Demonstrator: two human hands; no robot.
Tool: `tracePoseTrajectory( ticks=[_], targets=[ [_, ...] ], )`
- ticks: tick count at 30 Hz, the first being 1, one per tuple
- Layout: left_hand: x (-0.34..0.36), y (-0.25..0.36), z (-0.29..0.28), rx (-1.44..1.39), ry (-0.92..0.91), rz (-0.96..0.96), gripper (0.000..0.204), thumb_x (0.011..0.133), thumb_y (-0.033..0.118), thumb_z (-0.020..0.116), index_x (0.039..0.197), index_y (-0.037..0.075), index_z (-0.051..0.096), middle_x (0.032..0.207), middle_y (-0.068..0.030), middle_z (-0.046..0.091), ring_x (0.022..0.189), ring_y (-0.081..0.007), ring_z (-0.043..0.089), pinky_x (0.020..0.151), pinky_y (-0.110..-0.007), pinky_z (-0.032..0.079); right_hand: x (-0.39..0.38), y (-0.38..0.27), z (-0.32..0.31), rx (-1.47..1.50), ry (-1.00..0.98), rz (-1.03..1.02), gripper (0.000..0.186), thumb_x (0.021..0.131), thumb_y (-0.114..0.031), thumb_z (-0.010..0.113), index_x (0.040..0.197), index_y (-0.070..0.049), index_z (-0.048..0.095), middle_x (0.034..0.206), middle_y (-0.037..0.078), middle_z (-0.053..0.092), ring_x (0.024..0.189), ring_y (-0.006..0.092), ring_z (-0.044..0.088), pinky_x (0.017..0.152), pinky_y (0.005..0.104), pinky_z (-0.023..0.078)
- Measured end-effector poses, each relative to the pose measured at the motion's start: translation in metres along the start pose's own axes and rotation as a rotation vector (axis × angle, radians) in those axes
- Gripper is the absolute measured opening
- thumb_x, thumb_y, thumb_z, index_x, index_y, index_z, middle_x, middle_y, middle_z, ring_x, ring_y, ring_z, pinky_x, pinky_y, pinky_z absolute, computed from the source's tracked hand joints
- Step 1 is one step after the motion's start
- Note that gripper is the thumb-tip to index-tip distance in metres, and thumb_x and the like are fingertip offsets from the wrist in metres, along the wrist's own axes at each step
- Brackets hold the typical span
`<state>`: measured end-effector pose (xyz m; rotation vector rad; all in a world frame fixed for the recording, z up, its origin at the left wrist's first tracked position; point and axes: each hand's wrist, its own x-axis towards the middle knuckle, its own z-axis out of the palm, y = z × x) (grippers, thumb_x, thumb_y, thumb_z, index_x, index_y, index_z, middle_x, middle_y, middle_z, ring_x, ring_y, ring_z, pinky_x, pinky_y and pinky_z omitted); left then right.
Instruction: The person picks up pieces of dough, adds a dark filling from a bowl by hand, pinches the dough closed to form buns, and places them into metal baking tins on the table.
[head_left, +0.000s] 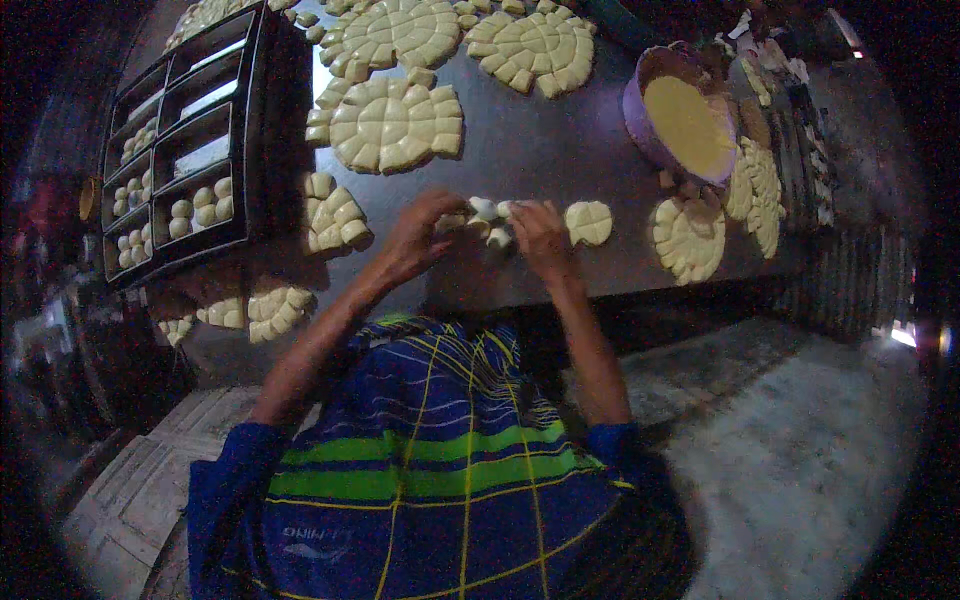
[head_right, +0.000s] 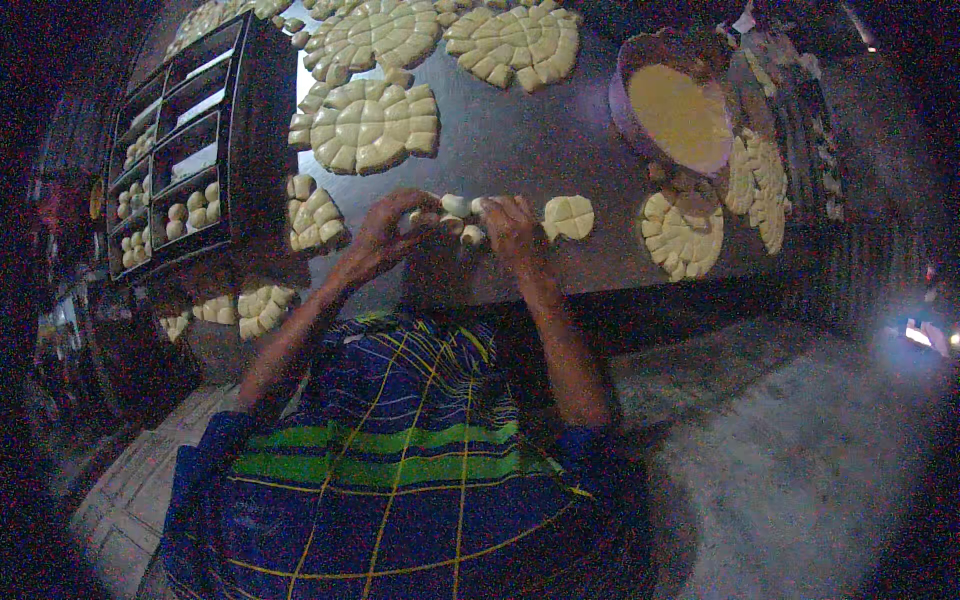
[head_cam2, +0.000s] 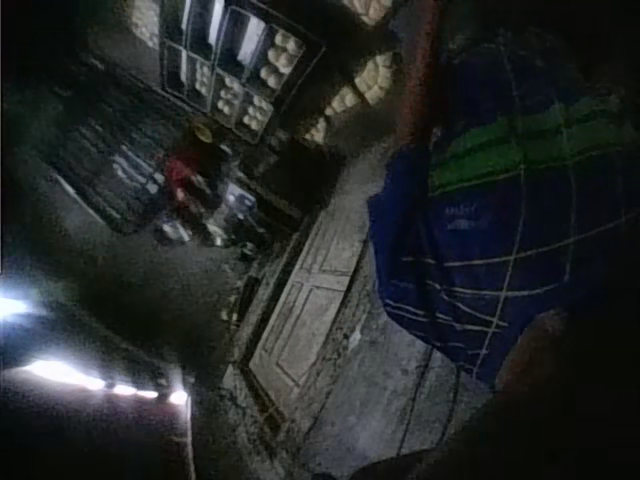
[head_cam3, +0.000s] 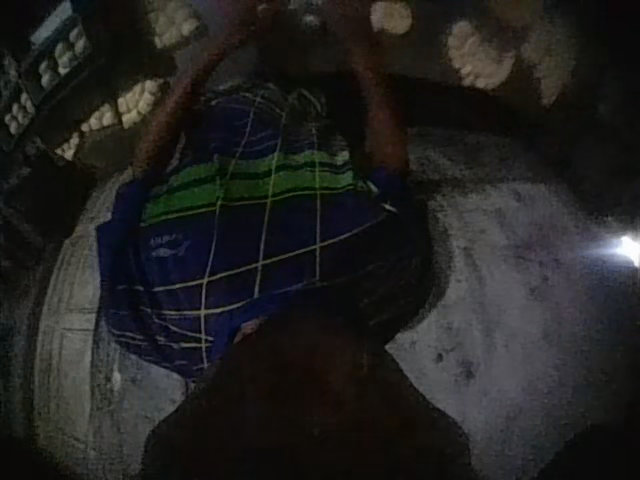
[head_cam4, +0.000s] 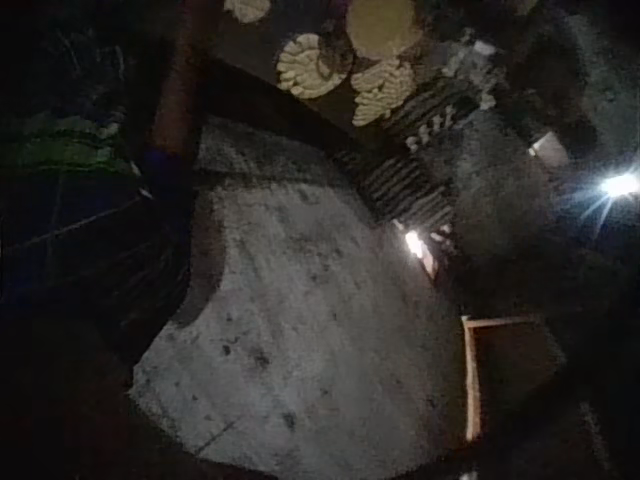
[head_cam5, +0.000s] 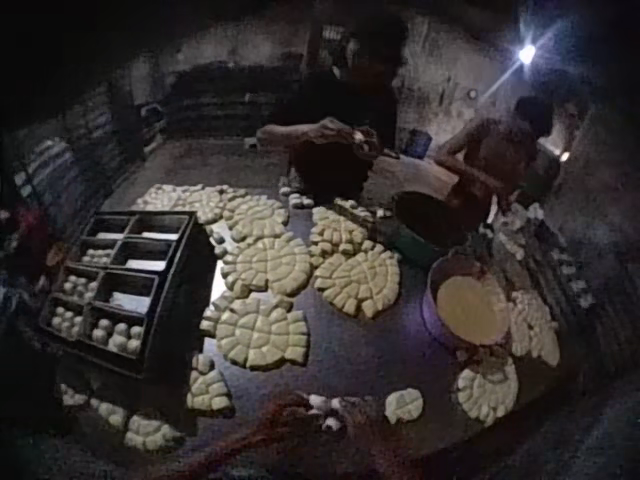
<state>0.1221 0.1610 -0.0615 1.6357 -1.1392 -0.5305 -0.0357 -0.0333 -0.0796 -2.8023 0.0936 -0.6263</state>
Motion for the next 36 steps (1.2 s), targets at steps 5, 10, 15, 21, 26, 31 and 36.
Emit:
tracePoseTrajectory(
  ticks=[5, 10, 15, 21, 26, 31, 36],
  targets=[
    [-0.013, 0.004, -0.003, 0.061, 0.033, -0.056, 0.026, 0.086, 0.013, 0.066, 0.11, 0.004, 0.063, 0.109, -0.0145, 0.065, 0.107, -0.0327, 0.06, 0.094, -0.042, 0.046, -0.012, -0.007, -0.001, 0.156, -0.171, 0.237, 0.03, 0.083, -0.007, 0.065, 0.112, -0.005, 0.063, 0.112, 0.01, 0.061, 0.105, 0.0315, 0.058, 0.09, 0.0398, 0.05],
    [-0.011, 0.009, -0.002, 0.065, 0.101, -0.006, 0.023, 0.082, 0.01, 0.067, 0.104, 0.003, 0.063, 0.102, -0.0162, 0.064, 0.099, -0.037, 0.06, 0.086, -0.043, 0.048, -0.002, -0.024, -0.02, 0.16, -0.214, 0.285, 0.043, 0.08, -0.019, 0.071, 0.118, -0.006, 0.059, 0.118, 0.012, 0.057, 0.107, 0.0335, 0.056, 0.093, 0.044, 0.047],
    [-0.012, 0.01, -0.003, 0.139, 0.098, -0.047, 0.023, 0.083, 0.012, 0.067, 0.104, 0.002, 0.063, 0.102, -0.0173, 0.063, 0.098, -0.0371, 0.06, 0.085, -0.043, 0.048, 0.0, -0.026, -0.02, 0.18, -0.36, 0.411, 0.057, 0.079, -0.022, 0.074, 0.129, -0.007, 0.051, 0.125, 0.015, 0.054, 0.117, 0.0368, 0.052, 0.098, 0.0465, 0.044],
    [-0.018, 0.007, -0.015, -0.044, 0.017, -0.268, 0.029, 0.083, 0.007, 0.063, 0.112, 0.004, 0.062, 0.113, -0.0136, 0.064, 0.104, -0.032, 0.062, 0.088, -0.04, 0.049, 0.0, -0.003, -0.013, 0.278, -0.463, 0.187, 0.062, 0.081, -0.017, 0.072, 0.136, -0.007, 0.044, 0.133, 0.017, 0.049, 0.122, 0.0374, 0.05, 0.098, 0.0447, 0.046],
    [-0.021, 0.0, -0.017, 0.161, 0.009, -0.174, 0.033, 0.083, 0.007, 0.065, 0.115, 0.004, 0.059, 0.113, -0.0131, 0.063, 0.102, -0.0336, 0.061, 0.088, -0.04, 0.049, -0.003, -0.009, -0.017, 0.287, -0.48, 0.302, 0.07, 0.079, -0.016, 0.074, 0.14, -0.009, 0.041, 0.134, 0.014, 0.046, 0.12, 0.0361, 0.051, 0.096, 0.0439, 0.048],
    [-0.018, -0.007, -0.007, 0.216, 0.027, -0.085, 0.04, 0.083, 0.01, 0.065, 0.121, 0.005, 0.055, 0.118, -0.0172, 0.058, 0.107, -0.0386, 0.056, 0.09, -0.042, 0.047, 0.001, -0.006, -0.017, 0.366, -0.395, 0.328, 0.086, 0.069, -0.016, 0.082, 0.144, -0.012, 0.04, 0.133, 0.013, 0.045, 0.119, 0.0314, 0.052, 0.093, 0.0388, 0.051],
    [-0.003, -0.007, -0.001, 0.376, 0.111, 0.137, 0.041, 0.082, 0.014, 0.067, 0.121, 0.004, 0.055, 0.114, -0.0168, 0.058, 0.101, -0.04, 0.058, 0.084, -0.043, 0.049, 0.002, -0.006, -0.016, 0.356, -0.378, 0.393, 0.083, 0.071, -0.027, 0.082, 0.141, -0.01, 0.04, 0.134, 0.015, 0.044, 0.117, 0.0332, 0.054, 0.091, 0.0428, 0.051]
  ],
)
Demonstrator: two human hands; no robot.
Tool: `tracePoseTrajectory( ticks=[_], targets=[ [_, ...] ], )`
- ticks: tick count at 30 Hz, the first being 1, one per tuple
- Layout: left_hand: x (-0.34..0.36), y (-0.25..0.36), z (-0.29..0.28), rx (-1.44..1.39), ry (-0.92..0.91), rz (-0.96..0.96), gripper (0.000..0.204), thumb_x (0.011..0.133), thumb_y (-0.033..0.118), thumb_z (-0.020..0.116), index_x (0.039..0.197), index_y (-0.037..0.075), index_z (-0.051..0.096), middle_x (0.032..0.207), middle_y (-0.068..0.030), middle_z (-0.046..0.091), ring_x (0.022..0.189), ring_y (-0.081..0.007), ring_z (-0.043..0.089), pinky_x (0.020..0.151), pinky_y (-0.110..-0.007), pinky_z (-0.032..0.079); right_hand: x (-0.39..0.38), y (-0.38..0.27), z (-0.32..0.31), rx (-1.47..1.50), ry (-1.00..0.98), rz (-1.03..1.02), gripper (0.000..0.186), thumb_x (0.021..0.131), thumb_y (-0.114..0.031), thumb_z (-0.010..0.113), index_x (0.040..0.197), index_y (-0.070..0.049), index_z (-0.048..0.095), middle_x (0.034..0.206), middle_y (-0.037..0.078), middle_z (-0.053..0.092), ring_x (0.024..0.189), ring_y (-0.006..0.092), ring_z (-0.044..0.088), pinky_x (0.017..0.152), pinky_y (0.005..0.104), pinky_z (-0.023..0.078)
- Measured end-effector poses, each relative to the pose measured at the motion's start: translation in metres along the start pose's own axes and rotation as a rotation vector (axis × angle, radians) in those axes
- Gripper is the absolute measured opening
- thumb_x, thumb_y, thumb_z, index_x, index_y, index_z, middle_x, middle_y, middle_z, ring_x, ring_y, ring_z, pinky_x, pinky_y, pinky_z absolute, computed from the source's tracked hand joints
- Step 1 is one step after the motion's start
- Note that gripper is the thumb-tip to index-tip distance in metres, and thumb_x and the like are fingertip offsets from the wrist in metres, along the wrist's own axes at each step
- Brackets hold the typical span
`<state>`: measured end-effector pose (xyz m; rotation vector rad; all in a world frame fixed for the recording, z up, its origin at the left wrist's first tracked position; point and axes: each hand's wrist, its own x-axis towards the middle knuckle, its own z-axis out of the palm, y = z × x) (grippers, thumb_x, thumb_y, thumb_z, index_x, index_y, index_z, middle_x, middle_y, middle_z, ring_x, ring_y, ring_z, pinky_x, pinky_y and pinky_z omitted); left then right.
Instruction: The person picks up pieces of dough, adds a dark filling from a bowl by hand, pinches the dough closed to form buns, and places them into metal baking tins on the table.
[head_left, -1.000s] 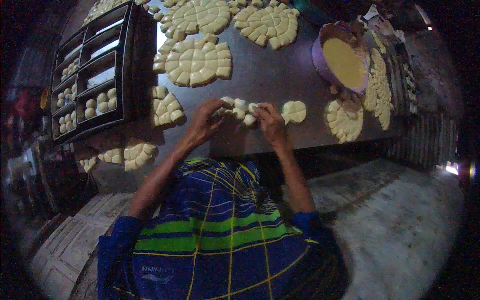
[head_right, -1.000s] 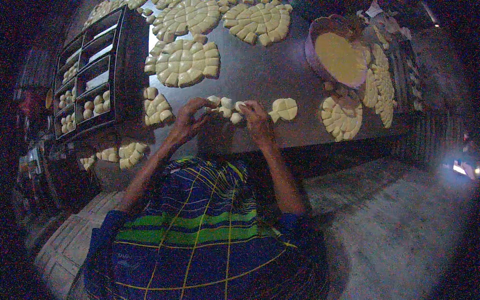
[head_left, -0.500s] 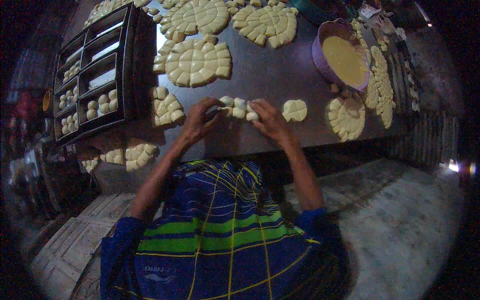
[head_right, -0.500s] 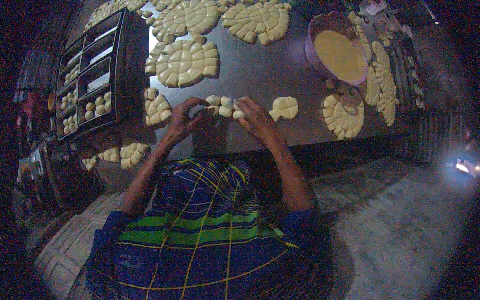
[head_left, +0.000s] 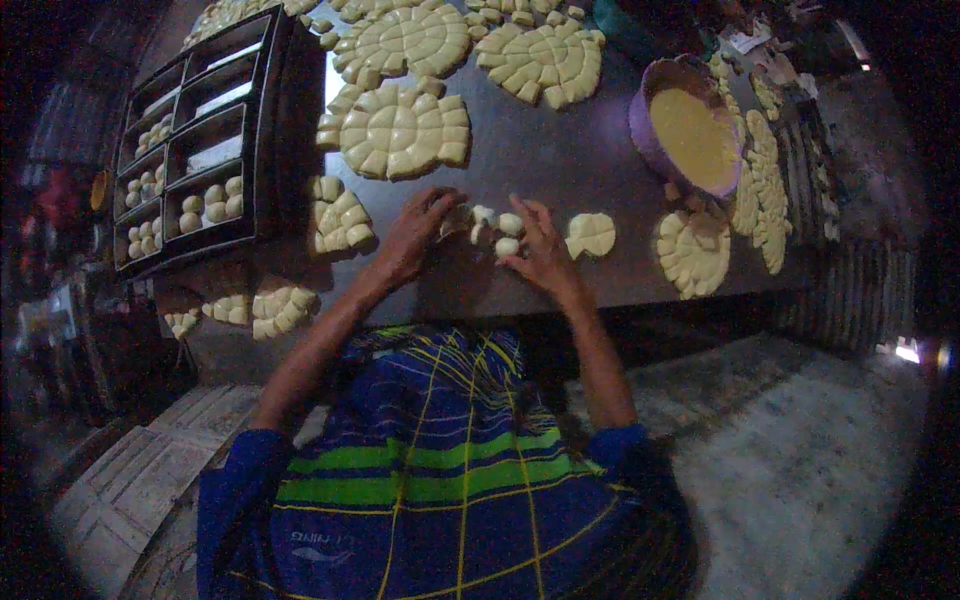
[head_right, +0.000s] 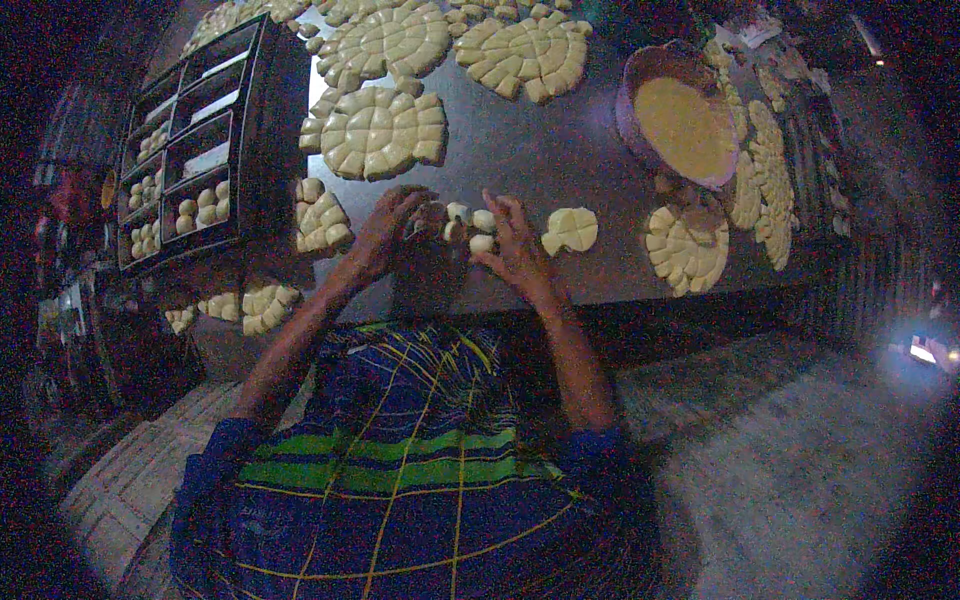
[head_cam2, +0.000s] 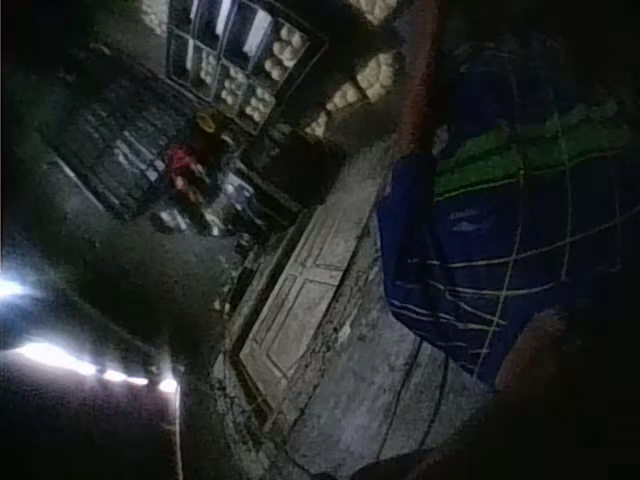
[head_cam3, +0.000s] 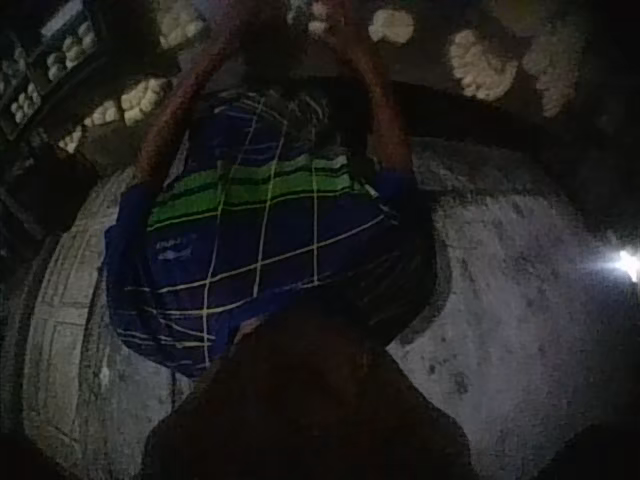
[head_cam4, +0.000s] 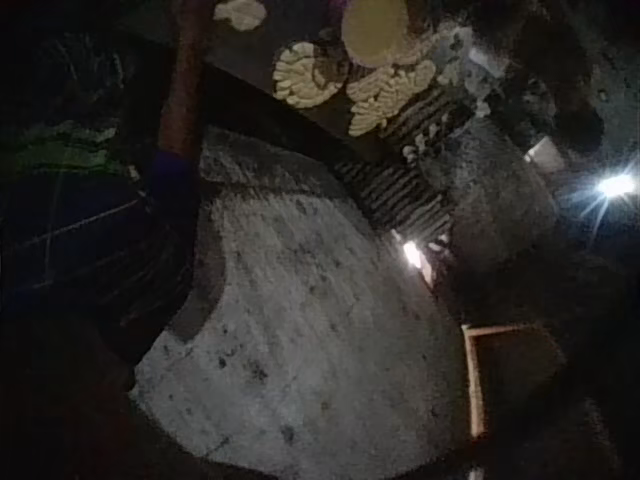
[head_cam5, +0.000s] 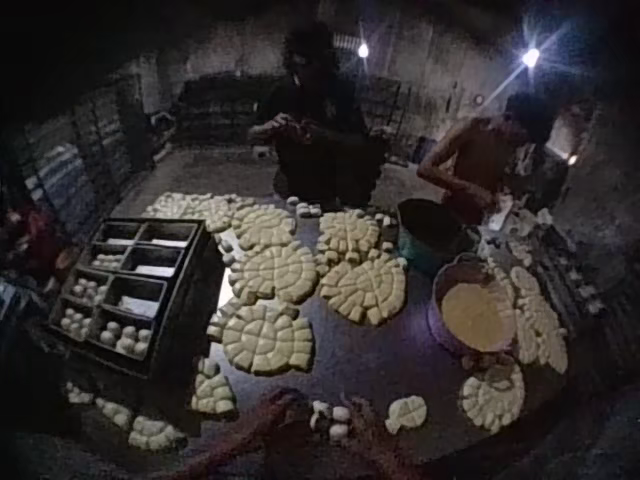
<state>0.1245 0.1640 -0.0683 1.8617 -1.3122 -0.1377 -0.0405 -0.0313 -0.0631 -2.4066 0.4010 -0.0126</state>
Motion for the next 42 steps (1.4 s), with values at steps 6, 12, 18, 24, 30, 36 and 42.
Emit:
tracePoseTrajectory(
  ticks=[6, 12, 18, 24, 30, 36, 42],
  targets=[
    [-0.022, 0.033, 0.009, -0.566, -0.451, -0.706, 0.03, 0.094, 0.024, 0.059, 0.116, 0.003, 0.06, 0.106, -0.0108, 0.064, 0.095, -0.0259, 0.061, 0.083, -0.04, 0.049, -0.021, -0.021, 0.025, 0.3, 0.34, 0.502, 0.059, 0.074, -0.025, 0.082, 0.121, -0.006, 0.052, 0.103, 0.013, 0.061, 0.089, 0.0229, 0.063, 0.076, 0.0353, 0.053],
    [-0.049, 0.034, 0.064, -1.646, -0.401, -1.353, 0.031, 0.098, 0.029, 0.054, 0.116, 0.004, 0.059, 0.104, -0.0055, 0.065, 0.092, -0.0174, 0.06, 0.083, -0.034, 0.048, -0.048, -0.033, 0.062, 0.525, 0.429, 0.486, 0.033, 0.077, -0.009, 0.079, 0.102, -0.001, 0.061, 0.099, 0.013, 0.066, 0.084, 0.0162, 0.065, 0.072, 0.0308, 0.052],
    [-0.062, 0.041, 0.071, -1.771, -0.146, -1.046, 0.027, 0.098, 0.024, 0.054, 0.116, 0.005, 0.058, 0.112, -0.0073, 0.063, 0.099, -0.0192, 0.061, 0.089, -0.036, 0.049, -0.075, -0.057, 0.079, 0.745, 0.622, 0.215, 0.038, 0.079, -0.004, 0.075, 0.113, -0.001, 0.059, 0.112, 0.014, 0.062, 0.099, 0.0214, 0.063, 0.085, 0.0355, 0.052],
    [-0.048, 0.07, 0.027, -1.603, -0.097, -1.061, 0.033, 0.092, 0.02, 0.065, 0.12, 0.006, 0.055, 0.108, -0.0061, 0.063, 0.096, -0.0154, 0.061, 0.085, -0.032, 0.053, -0.074, -0.076, 0.044, 0.188, 0.62, 0.025, 0.041, 0.08, -0.007, 0.074, 0.119, -0.008, 0.063, 0.116, 0.009, 0.06, 0.104, 0.0248, 0.06, 0.09, 0.0362, 0.052],
    [-0.043, 0.077, 0.008, -1.541, -0.042, -0.983, 0.037, 0.091, 0.016, 0.066, 0.124, 0.005, 0.056, 0.109, -0.0072, 0.064, 0.1, -0.0151, 0.061, 0.087, -0.032, 0.052, -0.064, -0.091, 0.032, 0.076, 0.566, -0.078, 0.026, 0.077, -0.004, 0.073, 0.102, -0.007, 0.069, 0.104, 0.008, 0.064, 0.098, 0.0263, 0.061, 0.083, 0.037, 0.052],
    [-0.051, 0.063, -0.003, -1.003, -0.091, -0.723, 0.034, 0.088, 0.013, 0.069, 0.119, 0.0, 0.06, 0.107, -0.0083, 0.067, 0.098, -0.0142, 0.062, 0.086, -0.029, 0.05, -0.049, -0.088, 0.043, -0.02, 0.582, -0.149, 0.02, 0.074, 0.003, 0.068, 0.092, -0.006, 0.066, 0.093, 0.01, 0.065, 0.086, 0.0281, 0.062, 0.076, 0.0394, 0.05],
    [-0.057, 0.055, -0.003, -0.939, -0.187, -0.673, 0.031, 0.085, 0.011, 0.072, 0.113, 0.0, 0.063, 0.102, -0.0078, 0.069, 0.095, -0.0135, 0.063, 0.086, -0.029, 0.05, -0.053, -0.089, 0.044, 0.001, 0.453, -0.123, 0.023, 0.078, -0.003, 0.069, 0.1, -0.007, 0.067, 0.092, 0.01, 0.065, 0.086, 0.0291, 0.062, 0.075, 0.0395, 0.05]
  ],
)
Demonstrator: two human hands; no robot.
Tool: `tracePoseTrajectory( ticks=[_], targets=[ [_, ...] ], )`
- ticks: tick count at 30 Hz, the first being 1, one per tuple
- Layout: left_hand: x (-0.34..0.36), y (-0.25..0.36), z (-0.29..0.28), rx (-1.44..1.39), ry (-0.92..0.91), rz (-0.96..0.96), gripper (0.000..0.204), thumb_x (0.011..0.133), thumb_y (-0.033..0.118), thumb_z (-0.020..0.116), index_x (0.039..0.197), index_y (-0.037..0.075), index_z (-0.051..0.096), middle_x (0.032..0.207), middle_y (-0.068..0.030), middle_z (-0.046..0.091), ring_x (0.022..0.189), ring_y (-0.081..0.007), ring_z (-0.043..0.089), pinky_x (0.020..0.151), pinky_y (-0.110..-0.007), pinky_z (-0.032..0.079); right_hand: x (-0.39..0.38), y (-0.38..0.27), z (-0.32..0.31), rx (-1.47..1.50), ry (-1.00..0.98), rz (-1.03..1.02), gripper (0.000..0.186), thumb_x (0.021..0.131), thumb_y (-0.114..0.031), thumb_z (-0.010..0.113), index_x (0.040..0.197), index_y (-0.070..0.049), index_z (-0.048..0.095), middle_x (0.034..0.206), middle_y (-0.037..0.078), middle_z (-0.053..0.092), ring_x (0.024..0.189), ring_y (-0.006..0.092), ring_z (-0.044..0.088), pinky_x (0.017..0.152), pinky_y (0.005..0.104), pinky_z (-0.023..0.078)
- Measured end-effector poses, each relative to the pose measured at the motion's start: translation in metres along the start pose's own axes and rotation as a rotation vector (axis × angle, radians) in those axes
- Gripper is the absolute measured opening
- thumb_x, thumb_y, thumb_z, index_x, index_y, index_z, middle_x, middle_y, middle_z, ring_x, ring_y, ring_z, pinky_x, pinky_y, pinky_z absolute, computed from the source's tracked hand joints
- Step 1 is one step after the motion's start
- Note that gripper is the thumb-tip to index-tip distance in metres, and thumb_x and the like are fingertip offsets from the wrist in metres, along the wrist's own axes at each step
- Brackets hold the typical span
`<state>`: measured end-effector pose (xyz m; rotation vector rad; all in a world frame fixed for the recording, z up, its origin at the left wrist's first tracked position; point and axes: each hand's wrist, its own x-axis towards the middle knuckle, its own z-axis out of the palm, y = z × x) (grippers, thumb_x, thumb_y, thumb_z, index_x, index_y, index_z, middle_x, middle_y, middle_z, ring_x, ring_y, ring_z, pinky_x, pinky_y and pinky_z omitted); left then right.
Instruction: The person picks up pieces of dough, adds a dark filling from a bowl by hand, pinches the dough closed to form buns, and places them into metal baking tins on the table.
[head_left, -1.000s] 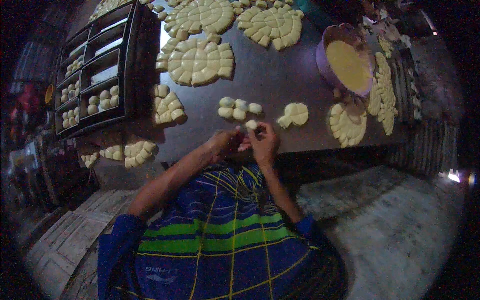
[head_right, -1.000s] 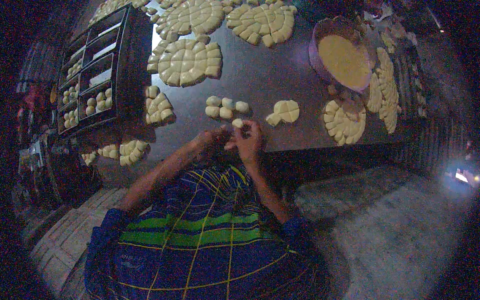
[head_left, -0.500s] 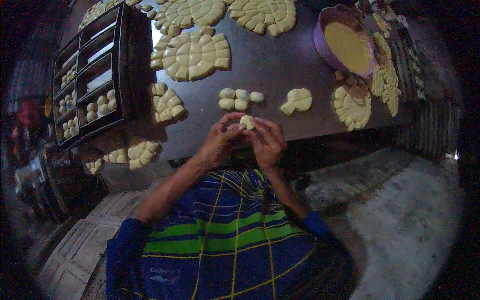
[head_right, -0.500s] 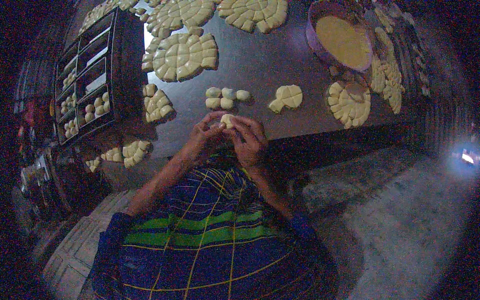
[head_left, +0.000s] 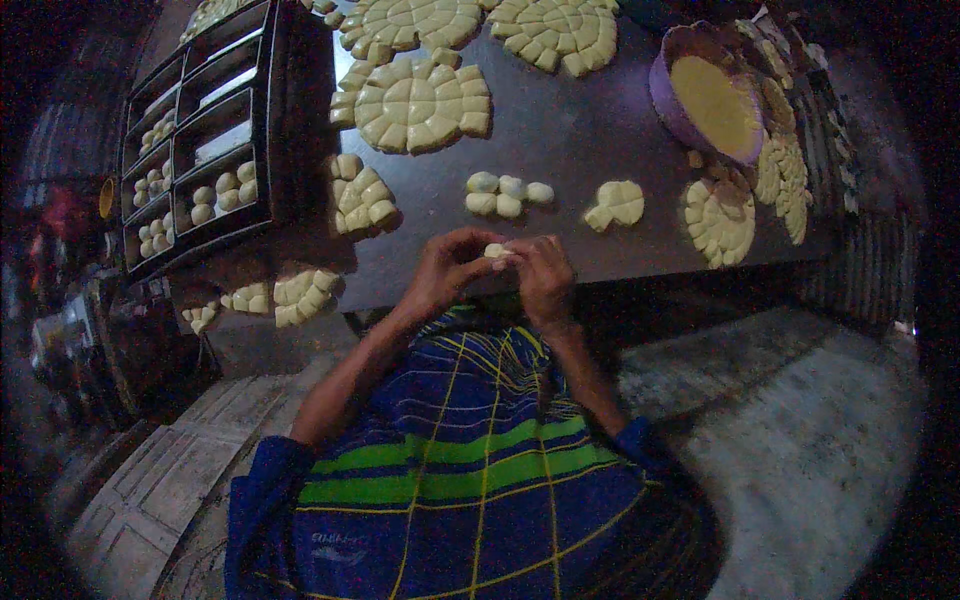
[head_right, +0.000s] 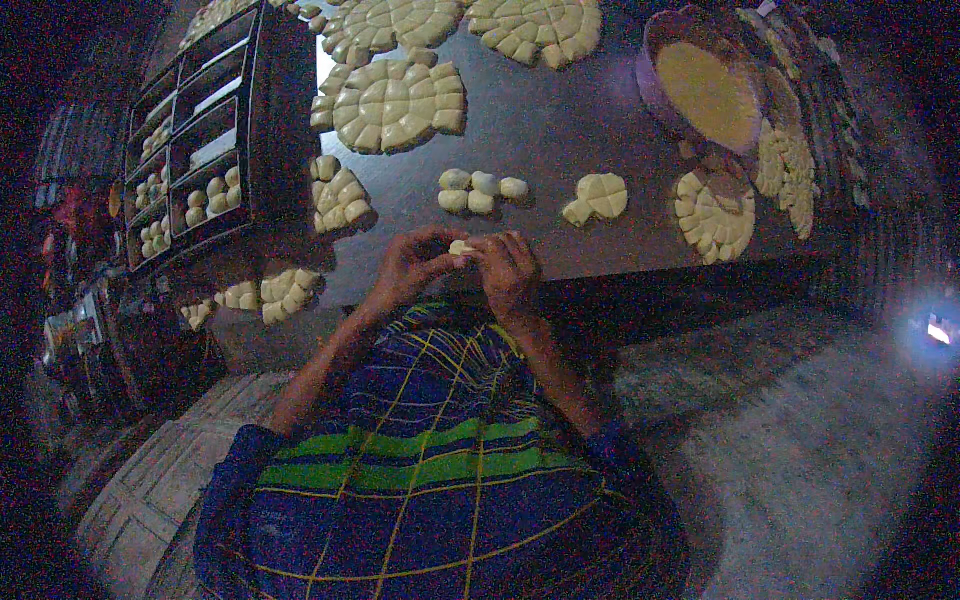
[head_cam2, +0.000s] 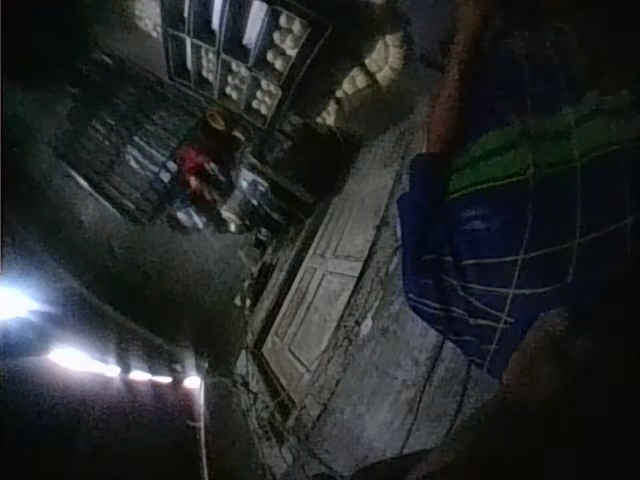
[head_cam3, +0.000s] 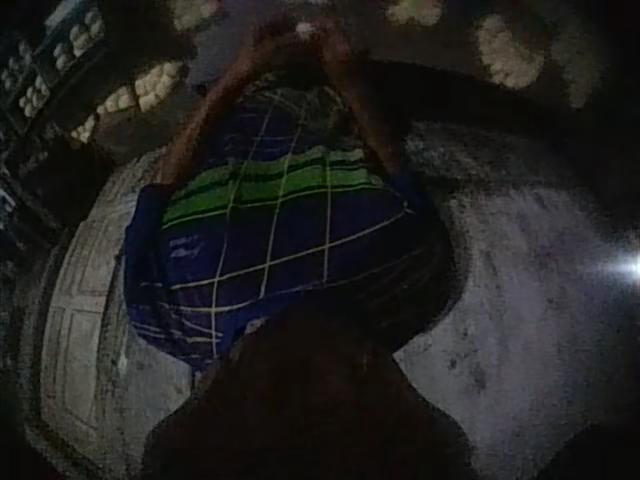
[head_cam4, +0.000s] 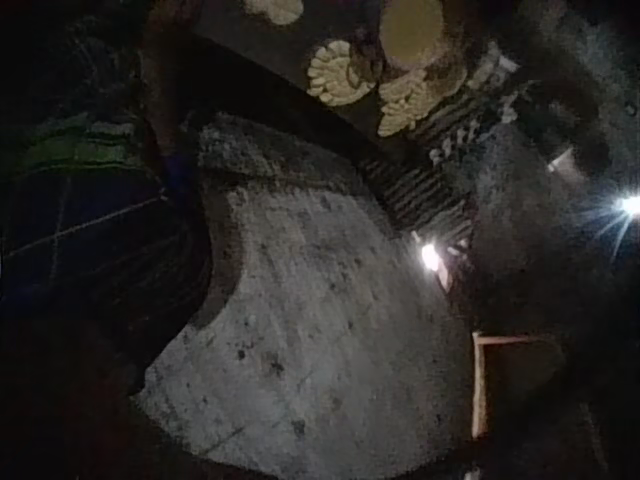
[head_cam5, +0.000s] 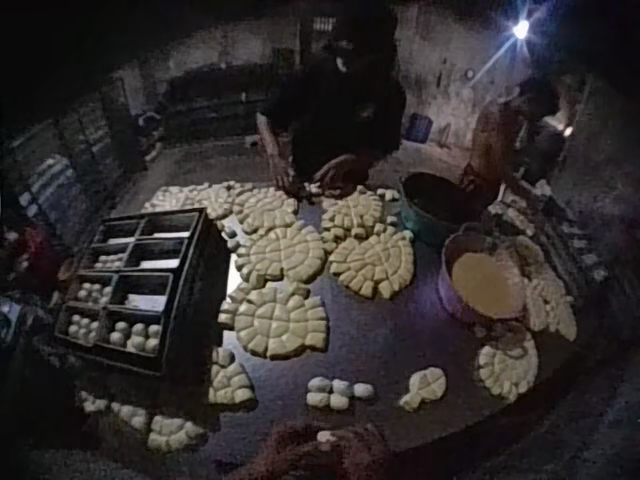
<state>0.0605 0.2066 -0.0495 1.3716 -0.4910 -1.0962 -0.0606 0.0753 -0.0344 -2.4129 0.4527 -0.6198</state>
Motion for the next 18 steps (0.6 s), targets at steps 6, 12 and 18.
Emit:
tracePoseTrajectory(
  ticks=[6, 12, 18],
  targets=[
    [0.002, -0.001, 0.002, -0.057, 0.004, 0.023, 0.021, 0.084, 0.011, 0.072, 0.1, -0.001, 0.067, 0.096, -0.0077, 0.07, 0.092, -0.0139, 0.064, 0.084, -0.029, 0.051, 0.002, 0.001, -0.011, 0.072, -0.105, 0.15, 0.02, 0.081, -0.006, 0.069, 0.101, -0.007, 0.07, 0.095, 0.009, 0.068, 0.091, 0.0263, 0.065, 0.076, 0.0357, 0.051],
    [0.005, 0.002, 0.007, 0.157, -0.003, -0.052, 0.014, 0.084, 0.012, 0.073, 0.091, 0.001, 0.068, 0.087, -0.0041, 0.07, 0.081, -0.0105, 0.062, 0.074, -0.027, 0.05, 0.006, 0.017, -0.021, 0.221, -0.316, 0.239, 0.012, 0.083, -0.009, 0.069, 0.094, -0.004, 0.072, 0.09, 0.011, 0.07, 0.088, 0.0248, 0.067, 0.078, 0.0324, 0.052],
    [0.004, -0.009, 0.011, 0.186, -0.066, -0.139, 0.008, 0.084, 0.009, 0.071, 0.086, 0.002, 0.067, 0.081, -0.0028, 0.067, 0.075, -0.0104, 0.06, 0.071, -0.026, 0.049, 0.005, 0.045, -0.031, 0.396, -0.622, 0.37, 0.016, 0.088, -0.013, 0.066, 0.094, 0.001, 0.071, 0.09, 0.008, 0.07, 0.085, 0.0146, 0.065, 0.076, 0.0303, 0.051]
  ],
)
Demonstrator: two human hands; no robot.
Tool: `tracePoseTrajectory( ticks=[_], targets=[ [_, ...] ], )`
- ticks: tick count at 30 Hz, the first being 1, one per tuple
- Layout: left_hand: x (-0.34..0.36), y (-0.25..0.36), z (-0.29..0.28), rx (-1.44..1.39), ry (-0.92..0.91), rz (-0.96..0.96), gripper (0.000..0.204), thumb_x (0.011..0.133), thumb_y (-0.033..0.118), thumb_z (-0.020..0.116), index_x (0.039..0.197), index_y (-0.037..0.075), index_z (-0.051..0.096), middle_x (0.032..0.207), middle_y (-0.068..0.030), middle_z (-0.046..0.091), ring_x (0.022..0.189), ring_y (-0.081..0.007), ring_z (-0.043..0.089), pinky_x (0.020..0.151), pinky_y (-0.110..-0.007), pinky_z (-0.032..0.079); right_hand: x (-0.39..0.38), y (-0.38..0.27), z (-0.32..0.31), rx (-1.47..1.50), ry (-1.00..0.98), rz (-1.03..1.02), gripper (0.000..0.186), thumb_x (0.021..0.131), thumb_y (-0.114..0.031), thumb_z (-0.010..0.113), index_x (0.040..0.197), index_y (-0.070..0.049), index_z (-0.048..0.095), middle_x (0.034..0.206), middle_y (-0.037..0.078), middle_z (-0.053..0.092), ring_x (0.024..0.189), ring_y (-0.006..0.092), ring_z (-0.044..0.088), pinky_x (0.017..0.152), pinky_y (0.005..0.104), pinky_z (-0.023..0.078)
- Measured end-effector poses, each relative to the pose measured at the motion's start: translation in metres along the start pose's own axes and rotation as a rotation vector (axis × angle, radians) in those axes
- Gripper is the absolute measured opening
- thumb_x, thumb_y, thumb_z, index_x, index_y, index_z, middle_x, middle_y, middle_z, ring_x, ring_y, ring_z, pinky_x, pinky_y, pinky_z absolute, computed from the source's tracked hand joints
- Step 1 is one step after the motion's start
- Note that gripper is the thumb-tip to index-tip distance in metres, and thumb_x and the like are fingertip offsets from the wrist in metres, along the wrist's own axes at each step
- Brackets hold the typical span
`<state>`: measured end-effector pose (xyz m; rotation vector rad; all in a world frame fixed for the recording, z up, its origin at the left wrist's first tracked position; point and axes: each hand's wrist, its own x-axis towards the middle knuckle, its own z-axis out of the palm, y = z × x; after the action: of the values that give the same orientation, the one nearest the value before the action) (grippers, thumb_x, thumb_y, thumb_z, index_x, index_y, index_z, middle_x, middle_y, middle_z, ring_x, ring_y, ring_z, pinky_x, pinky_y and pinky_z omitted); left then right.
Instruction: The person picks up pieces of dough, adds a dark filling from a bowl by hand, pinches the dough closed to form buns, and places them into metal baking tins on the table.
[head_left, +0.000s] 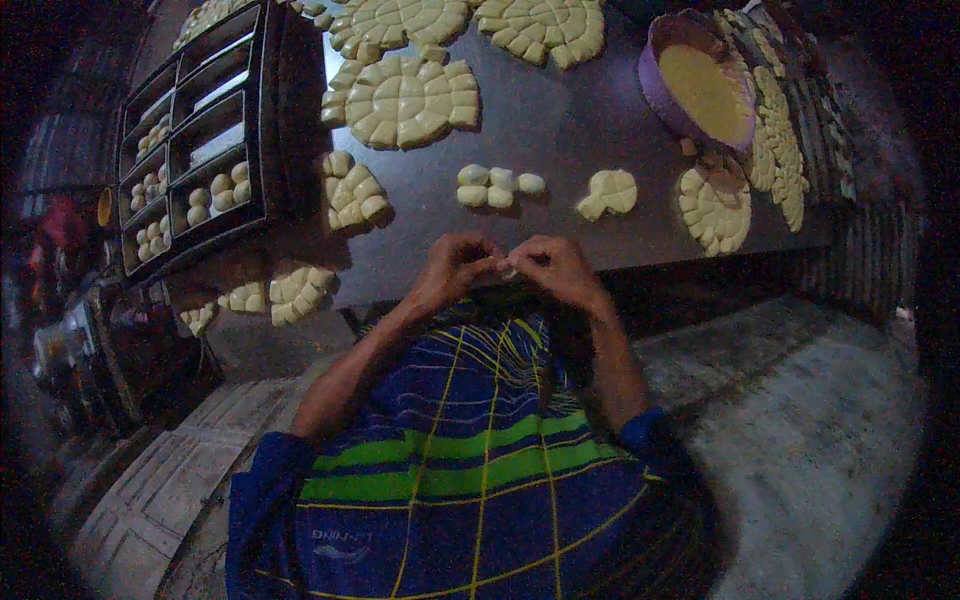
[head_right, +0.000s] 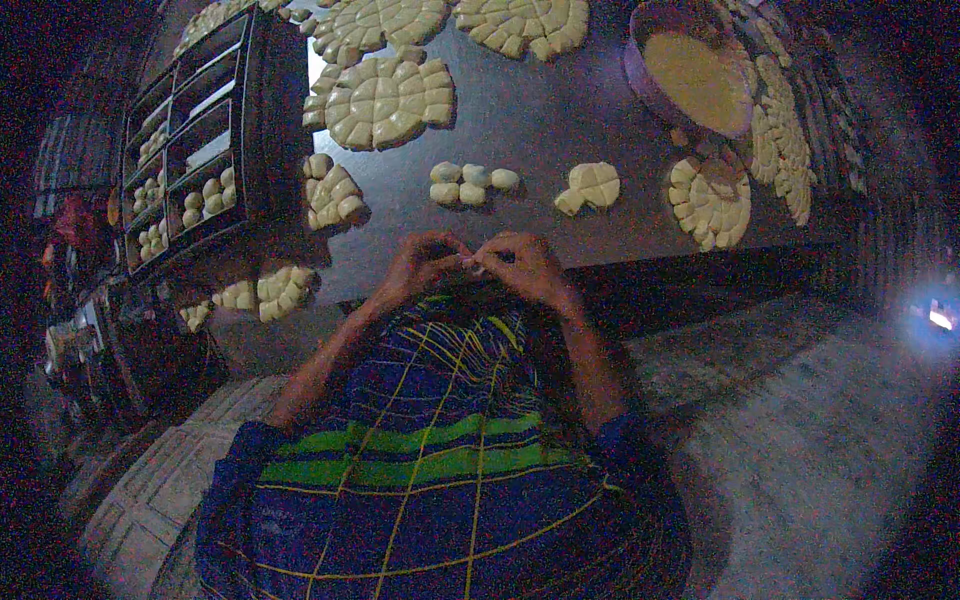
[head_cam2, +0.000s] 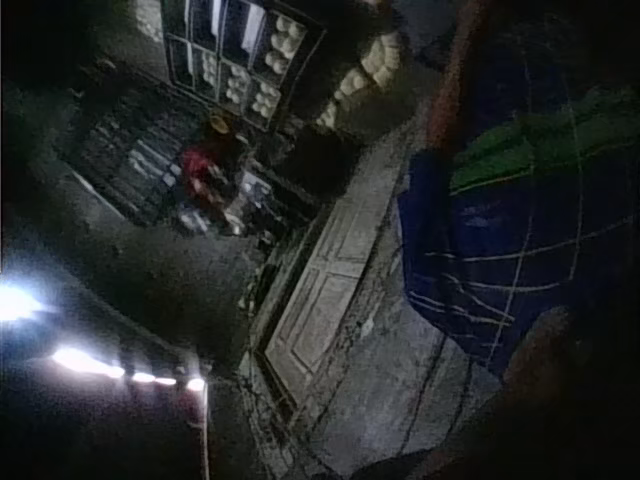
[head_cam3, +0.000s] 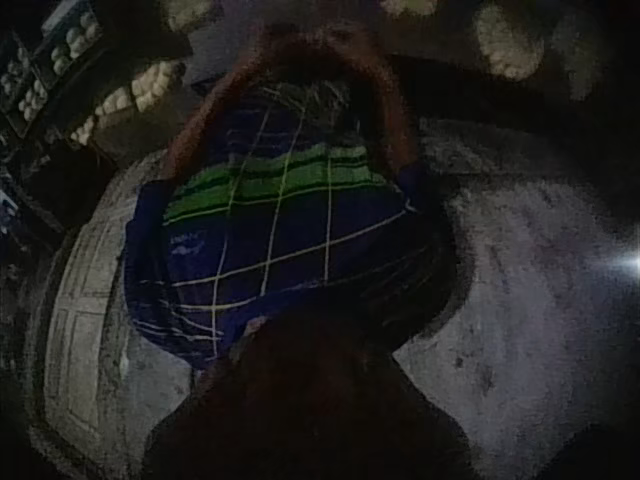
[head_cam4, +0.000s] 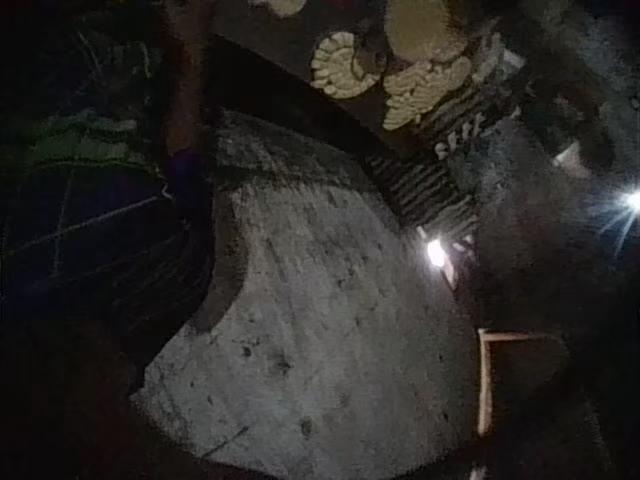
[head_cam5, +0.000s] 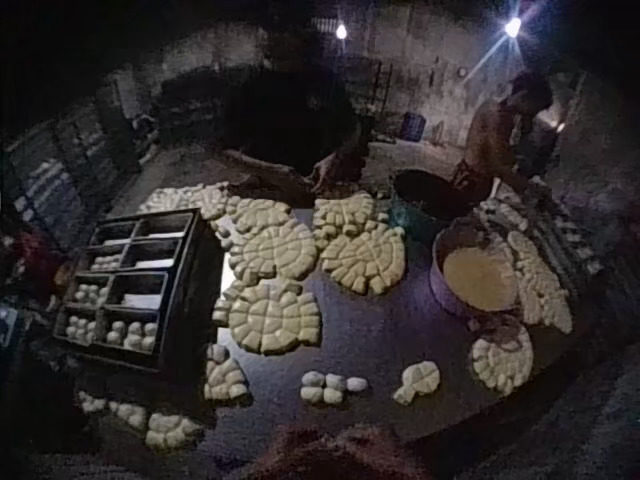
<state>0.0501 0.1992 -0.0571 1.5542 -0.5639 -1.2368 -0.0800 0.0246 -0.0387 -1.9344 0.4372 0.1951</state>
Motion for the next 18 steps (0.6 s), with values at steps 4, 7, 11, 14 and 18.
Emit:
tracePoseTrajectory(
  ticks=[4, 7, 11, 14, 18],
  targets=[
    [0.007, -0.015, 0.003, -0.162, -0.072, 0.148, 0.025, 0.084, 0.008, 0.071, 0.105, 0.007, 0.059, 0.096, -0.0053, 0.065, 0.089, -0.0151, 0.063, 0.075, -0.028, 0.052, 0.005, 0.015, -0.008, 0.127, -0.092, 0.091, 0.017, 0.087, -0.014, 0.067, 0.091, 0.002, 0.071, 0.09, 0.006, 0.07, 0.081, 0.0122, 0.064, 0.074, 0.0297, 0.051],
    [0.009, -0.02, 0.005, -0.354, -0.087, 0.183, 0.044, 0.084, -0.001, 0.067, 0.121, 0.009, 0.047, 0.105, -0.0084, 0.062, 0.097, -0.0193, 0.062, 0.08, -0.032, 0.054, 0.006, 0.018, -0.01, 0.168, -0.097, 0.192, 0.018, 0.085, -0.014, 0.07, 0.096, 0.0, 0.071, 0.092, 0.005, 0.069, 0.08, 0.0127, 0.064, 0.073, 0.029, 0.052],
    [0.008, -0.016, 0.004, -0.504, -0.135, 0.075, 0.062, 0.081, -0.011, 0.06, 0.133, 0.013, 0.035, 0.106, -0.008, 0.058, 0.1, -0.0194, 0.06, 0.087, -0.035, 0.054, 0.006, 0.012, -0.005, 0.404, -0.04, 0.267, 0.036, 0.082, -0.017, 0.075, 0.114, -0.003, 0.065, 0.096, 0.006, 0.07, 0.089, 0.0155, 0.065, 0.081, 0.0319, 0.053],
    [0.008, -0.008, 0.003, -0.501, -0.153, 0.064, 0.069, 0.08, -0.012, 0.061, 0.137, 0.013, 0.033, 0.107, -0.0083, 0.059, 0.101, -0.0218, 0.061, 0.086, -0.036, 0.055, 0.007, 0.005, -0.004, 0.465, -0.032, 0.25, 0.044, 0.08, -0.01, 0.075, 0.12, 0.0, 0.059, 0.102, 0.008, 0.068, 0.091, 0.0133, 0.063, 0.08, 0.0288, 0.051],
    [0.012, 0.002, 0.003, -0.463, -0.192, 0.11, 0.076, 0.079, -0.012, 0.063, 0.142, 0.015, 0.03, 0.114, -0.0095, 0.059, 0.11, -0.0244, 0.058, 0.093, -0.038, 0.051, 0.006, 0.004, -0.012, 0.366, -0.119, 0.236, 0.037, 0.082, -0.012, 0.073, 0.115, 0.0, 0.063, 0.103, 0.008, 0.069, 0.095, 0.0127, 0.062, 0.082, 0.0293, 0.051]
  ],
)
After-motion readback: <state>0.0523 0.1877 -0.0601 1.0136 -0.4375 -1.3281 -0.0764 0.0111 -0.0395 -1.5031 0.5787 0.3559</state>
